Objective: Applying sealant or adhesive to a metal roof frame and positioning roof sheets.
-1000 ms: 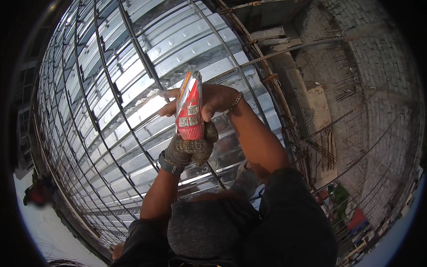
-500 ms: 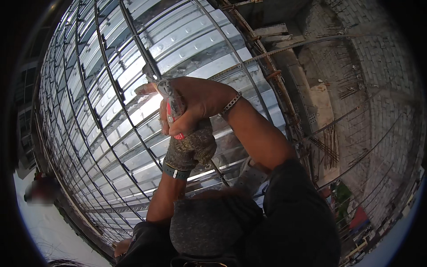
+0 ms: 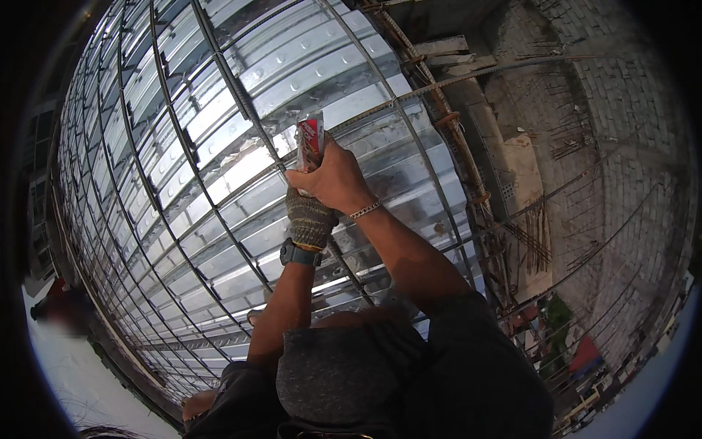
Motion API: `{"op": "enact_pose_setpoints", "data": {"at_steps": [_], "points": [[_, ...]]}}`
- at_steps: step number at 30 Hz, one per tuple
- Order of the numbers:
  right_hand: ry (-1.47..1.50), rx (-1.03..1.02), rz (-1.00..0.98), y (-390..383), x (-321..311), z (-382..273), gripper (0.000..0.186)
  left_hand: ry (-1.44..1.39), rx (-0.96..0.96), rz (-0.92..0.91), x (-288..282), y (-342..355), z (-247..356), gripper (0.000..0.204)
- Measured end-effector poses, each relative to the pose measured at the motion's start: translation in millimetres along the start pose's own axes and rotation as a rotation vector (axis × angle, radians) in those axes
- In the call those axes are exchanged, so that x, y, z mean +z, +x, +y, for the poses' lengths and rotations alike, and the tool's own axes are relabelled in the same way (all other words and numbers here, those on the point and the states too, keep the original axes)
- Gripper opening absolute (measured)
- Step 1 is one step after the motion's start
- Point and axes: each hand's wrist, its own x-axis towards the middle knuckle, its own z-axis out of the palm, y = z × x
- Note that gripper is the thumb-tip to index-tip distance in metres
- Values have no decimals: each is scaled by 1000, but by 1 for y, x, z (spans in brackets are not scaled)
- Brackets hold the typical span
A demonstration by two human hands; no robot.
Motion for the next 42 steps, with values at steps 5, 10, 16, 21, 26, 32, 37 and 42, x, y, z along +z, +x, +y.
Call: {"op": "enact_pose_setpoints", "data": {"at_steps": [5,10,16,21,26,32,37,42], "points": [[221,14,-27,2,-5,17,57,-252,45,11,-19,4,20,44],[622,-28,-245,-4,-44,37,97,384,124,50,-67,10,67,50],[909,126,-325,-17,-68,32,70,768,291,83,-111,27,79,55],[1385,216,-489,-3,-60,20,66,960,290,-13,-117,34,93,56],[1409,255,-513,-1,-55,14,63,955,521,25,-128,39,90,55],[1401,274,-522,-1,-53,20,58,1071,477,-13,-128,39,105,52],[1330,303,-432,-3,-46,18,42,1139,442,-37,-125,39,116,50],[1246,366,-352,-3,-38,24,25,1253,341,-115,-121,40,127,44]]}}
